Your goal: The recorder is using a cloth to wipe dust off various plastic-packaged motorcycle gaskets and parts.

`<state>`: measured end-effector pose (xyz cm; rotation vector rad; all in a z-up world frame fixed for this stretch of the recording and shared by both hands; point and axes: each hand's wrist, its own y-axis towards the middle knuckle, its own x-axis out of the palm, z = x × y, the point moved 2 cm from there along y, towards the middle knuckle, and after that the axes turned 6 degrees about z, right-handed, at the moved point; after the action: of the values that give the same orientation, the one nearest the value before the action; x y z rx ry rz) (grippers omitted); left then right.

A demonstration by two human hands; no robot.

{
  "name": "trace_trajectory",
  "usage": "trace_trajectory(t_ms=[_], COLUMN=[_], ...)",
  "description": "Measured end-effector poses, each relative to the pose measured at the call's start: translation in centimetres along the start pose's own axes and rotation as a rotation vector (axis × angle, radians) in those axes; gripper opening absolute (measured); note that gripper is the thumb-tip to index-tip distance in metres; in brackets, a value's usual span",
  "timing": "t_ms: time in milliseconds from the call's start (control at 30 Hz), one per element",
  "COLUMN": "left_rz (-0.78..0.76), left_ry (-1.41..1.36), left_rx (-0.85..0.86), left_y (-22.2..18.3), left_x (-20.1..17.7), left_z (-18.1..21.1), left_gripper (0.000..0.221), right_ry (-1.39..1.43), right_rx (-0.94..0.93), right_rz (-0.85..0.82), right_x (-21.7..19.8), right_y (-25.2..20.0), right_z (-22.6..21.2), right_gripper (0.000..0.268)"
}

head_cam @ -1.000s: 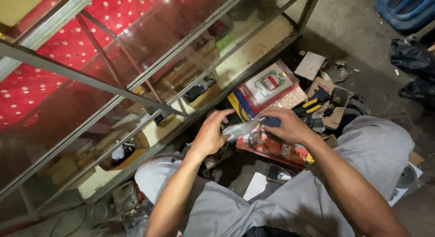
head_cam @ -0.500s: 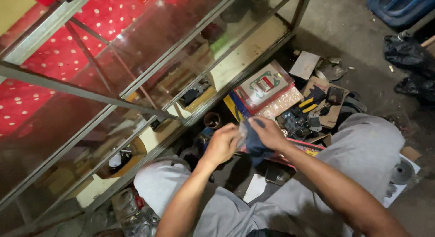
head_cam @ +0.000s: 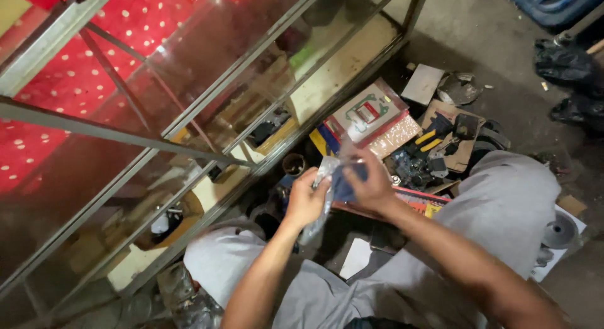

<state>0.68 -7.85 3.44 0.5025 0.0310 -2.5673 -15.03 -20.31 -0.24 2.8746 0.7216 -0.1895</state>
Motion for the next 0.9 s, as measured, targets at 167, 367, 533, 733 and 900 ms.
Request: trace_trajectory(t_ms=[167, 367, 533, 733, 900], left_rz=[-0.062, 0.182, 0.18, 0.206, 0.108], left_ry=[-0.599, -0.992, -1.028, -1.153, -1.205], left_rx=[-0.356, -0.488, -0.49, -0.453, -0.474], left_y=[-1.6, -0.8, -0.3, 0.3, -0.5], left_x=[1.9, 0.4, -0.6, -2.5, 0.8], left_z=[-3.0, -5.1, -3.9, -0.5, -2.3], left_gripper=[0.024, 0.034, 0.046, 0.05, 0.052], right_ry=[-0.412, -0.268, -0.238, -0.384, -0.315], right_rx=[-0.307, 0.203, -0.3, -0.397, -0.539], right_rz=[0.106, 0.326, 0.532, 0.746, 0.596], right_x=[-0.1, -3.5, -8.1, -13.5, -8.4], right_y=[0.9, 2.6, 1.9, 3.4, -0.2], right_z=[2.5, 1.9, -4.7, -2.8, -5.0], right_gripper=[0.035, 0.032, 0.02, 0.014, 0.023])
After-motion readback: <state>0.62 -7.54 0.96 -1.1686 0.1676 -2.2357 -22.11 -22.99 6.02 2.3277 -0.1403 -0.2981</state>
